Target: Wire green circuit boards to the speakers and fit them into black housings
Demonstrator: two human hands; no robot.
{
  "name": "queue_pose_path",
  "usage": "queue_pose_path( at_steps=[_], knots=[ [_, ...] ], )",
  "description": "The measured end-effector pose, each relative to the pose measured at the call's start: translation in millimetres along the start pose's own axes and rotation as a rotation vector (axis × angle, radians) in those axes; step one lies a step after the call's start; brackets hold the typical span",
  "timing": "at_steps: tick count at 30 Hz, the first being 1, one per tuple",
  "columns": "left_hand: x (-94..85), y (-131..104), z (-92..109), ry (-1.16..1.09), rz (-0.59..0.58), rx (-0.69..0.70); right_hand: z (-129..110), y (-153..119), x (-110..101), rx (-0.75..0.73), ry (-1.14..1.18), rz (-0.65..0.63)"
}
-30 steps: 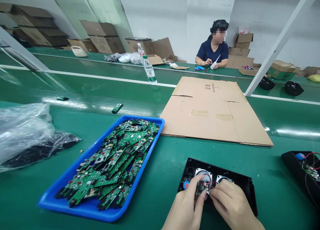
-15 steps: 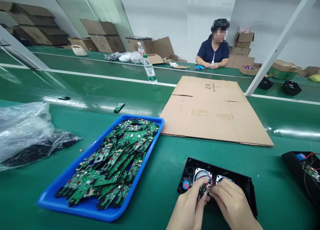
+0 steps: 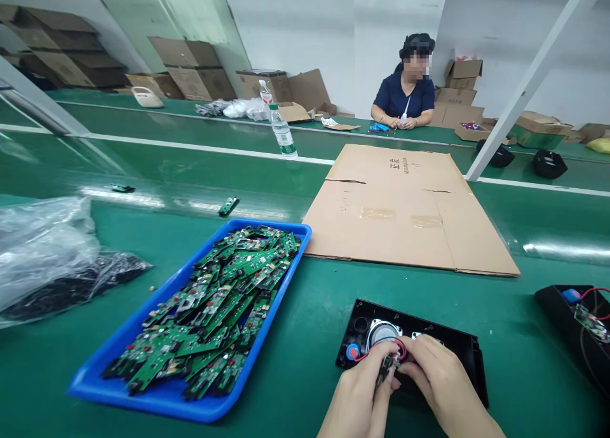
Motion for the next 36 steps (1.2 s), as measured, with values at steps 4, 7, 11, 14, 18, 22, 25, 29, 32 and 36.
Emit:
queue_pose_path(
  at_steps=[4, 7, 11, 14, 18, 22, 25, 29, 32, 36],
  knots=[
    [1.3, -1, 1, -0.001, 0.018, 0.005, 5, -3, 7, 0.015, 0.003, -0.027],
    [1.6, -2, 1, 0.021, 0.038, 0.003, 3, -5, 8, 0.025, 0.004, -0.029],
    [2.4, -1, 1, 0.067, 0.03, 0.013, -1, -4, 6, 0.037, 0.013, 0.004],
    [2.5, 0, 1, 0.079, 0.028, 0.002, -3, -1, 1, 0.052, 0.029, -0.024],
    [-1.4, 1, 2, -0.009, 0.052, -0.134, 1, 4, -6, 0.243, 0.118, -0.18],
    [-9.4, 0, 1, -0.046, 0.029, -0.294, 4, 5, -18, 0.42, 0.162, -0.225],
    [-14.3, -1, 0, -0.04, 0.034, -0.36, 5, 3, -32, 0.354, 0.063, -0.215],
    [-15.2, -2, -1, -0.044, 0.101, -0.353, 14, -1, -43, 0.188, -0.185, -0.248],
    [-14.1, -4, -6, -0.026, 0.123, -0.321, 18, -3, -34, 0.088, -0.343, -0.353],
    [-19.1, -10, -18, 0.103, 0.137, -0.272, 14, -2, -16, 0.133, -0.484, -0.356]
  ],
)
Point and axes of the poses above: each hand's wrist, its own y-axis towards the middle knuckle, its own x-axis out of the palm, z = x × y, the point moved 3 cm from there along y, towards the middle knuckle, and after that the axes turned 14 degrees about x, right-handed, at the moved point
